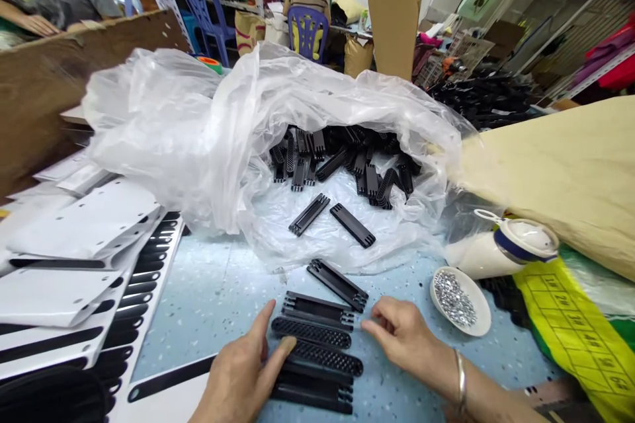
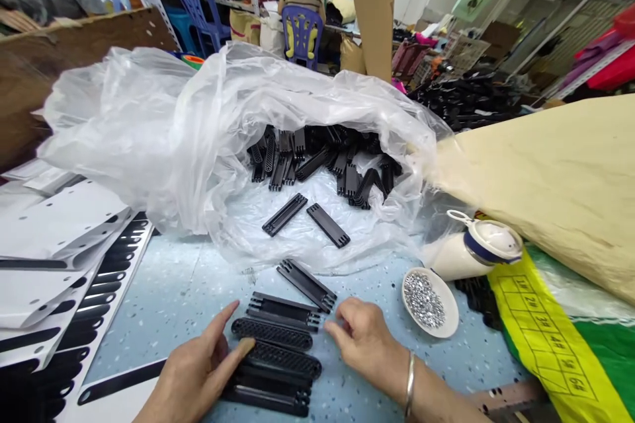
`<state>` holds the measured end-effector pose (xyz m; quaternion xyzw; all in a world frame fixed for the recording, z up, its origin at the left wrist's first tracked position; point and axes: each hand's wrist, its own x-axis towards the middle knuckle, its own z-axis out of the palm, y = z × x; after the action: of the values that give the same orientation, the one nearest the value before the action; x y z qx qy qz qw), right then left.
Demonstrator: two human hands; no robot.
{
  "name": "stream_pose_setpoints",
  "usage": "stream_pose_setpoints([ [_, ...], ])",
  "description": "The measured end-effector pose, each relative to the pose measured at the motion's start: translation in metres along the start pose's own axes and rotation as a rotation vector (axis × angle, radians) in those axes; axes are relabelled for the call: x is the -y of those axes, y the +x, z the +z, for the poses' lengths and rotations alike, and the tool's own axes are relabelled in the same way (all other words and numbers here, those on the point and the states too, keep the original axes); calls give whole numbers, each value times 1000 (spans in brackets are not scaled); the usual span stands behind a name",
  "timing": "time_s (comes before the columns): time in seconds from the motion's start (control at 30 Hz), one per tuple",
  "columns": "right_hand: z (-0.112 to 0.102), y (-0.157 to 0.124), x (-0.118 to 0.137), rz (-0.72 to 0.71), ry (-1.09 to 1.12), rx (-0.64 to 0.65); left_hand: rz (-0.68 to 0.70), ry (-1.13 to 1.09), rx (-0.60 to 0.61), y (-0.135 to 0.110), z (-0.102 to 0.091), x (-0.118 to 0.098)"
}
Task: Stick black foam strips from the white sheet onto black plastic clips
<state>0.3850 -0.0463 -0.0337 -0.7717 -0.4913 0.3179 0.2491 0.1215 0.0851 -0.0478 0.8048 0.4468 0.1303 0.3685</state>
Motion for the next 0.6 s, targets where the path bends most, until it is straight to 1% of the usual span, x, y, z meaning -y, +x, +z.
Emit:
stream_pose_setpoints([
  [0.03, -2, 2, 0, -149, -98, -104, 68, 65, -50, 2, -2, 1],
  [0.07, -3, 5, 0, -271, -161, -160, 128, 99, -73, 3, -4, 1],
  [0.1, -3, 9, 1, -356, -197, -178, 182, 104, -68, 5, -6, 0],
  [0.13, -2, 13, 2, -410, -220, -174, 225, 90, -44, 7, -8, -2],
  [0.23, 2, 22, 7, -463, -273, -95, 280, 11, 36, 14, -14, -12],
  [0.3, 4, 23, 8, -481, -303, -56, 326, -12, 54, 21, -23, -16],
  [0.37, 4, 21, 7, -503, -323, -41, 401, 43, 17, 23, -39, -13],
  [0.4, 4, 20, 6, -516, -327, -50, 429, 100, -40, 21, -49, -8],
  [0.47, 3, 18, 3, -540, -312, -93, 439, 242, -207, 7, -68, 6],
  [0.5, 2, 17, 2, -548, -290, -115, 430, 310, -289, -5, -76, 16],
  [0.53, 1, 18, 2, -551, -256, -123, 416, 372, -331, -20, -82, 25],
  [0.57, 1, 19, 3, -550, -220, -116, 425, 426, -330, -37, -85, 35],
  [0.6, 1, 21, 4, -545, -188, -94, 433, 480, -259, -54, -84, 45],
])
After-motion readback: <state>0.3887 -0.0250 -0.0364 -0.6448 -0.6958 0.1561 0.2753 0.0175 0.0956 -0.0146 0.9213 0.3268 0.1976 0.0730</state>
